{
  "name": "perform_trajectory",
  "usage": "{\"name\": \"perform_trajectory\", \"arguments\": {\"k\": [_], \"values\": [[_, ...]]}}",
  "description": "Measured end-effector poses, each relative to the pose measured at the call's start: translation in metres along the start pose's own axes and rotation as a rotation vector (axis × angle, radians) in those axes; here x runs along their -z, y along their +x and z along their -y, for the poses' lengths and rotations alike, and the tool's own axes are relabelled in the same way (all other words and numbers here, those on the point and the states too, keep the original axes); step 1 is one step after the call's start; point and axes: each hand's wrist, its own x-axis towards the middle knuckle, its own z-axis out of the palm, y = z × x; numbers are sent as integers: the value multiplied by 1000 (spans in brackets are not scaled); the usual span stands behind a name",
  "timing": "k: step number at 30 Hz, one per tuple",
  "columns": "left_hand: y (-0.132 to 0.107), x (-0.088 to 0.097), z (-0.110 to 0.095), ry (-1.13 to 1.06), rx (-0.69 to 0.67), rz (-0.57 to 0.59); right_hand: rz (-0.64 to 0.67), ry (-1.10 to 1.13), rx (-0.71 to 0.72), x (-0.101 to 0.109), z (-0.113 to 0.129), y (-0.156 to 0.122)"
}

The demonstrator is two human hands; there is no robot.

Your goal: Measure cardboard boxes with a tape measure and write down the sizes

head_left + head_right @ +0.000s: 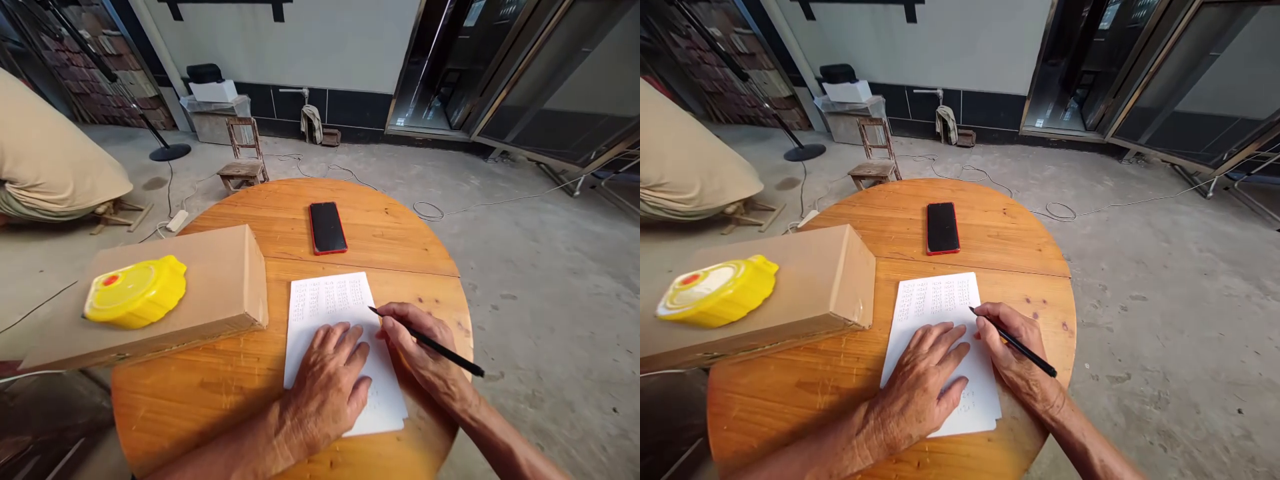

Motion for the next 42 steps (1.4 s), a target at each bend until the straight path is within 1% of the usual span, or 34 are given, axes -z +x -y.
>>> {"name": "perform_trajectory", "arguments": {"k": [2,5,10,16,19,21,26,42], "values": [[-1,-1,1,-16,11,-24,26,-8,9,-5,-2,4],[-2,-3,4,3,22,-59,27,-48,56,-11,-6,11],[-2,-6,4,86,50,-33,1,-20,80,-21,-9,20],[2,-4,2,82,79,2,2,-13,95,-21,-13,21],[5,-3,1,102,95,15,-21,-29,140,-22,-16,22],[7,-3,1,116,106,20,-12,-53,164,-23,-17,24],[9,-4,1,124,135,17,19,-62,163,-28,-20,27],[11,-5,0,147,129,-12,-4,-87,191,-30,-21,25]]}}
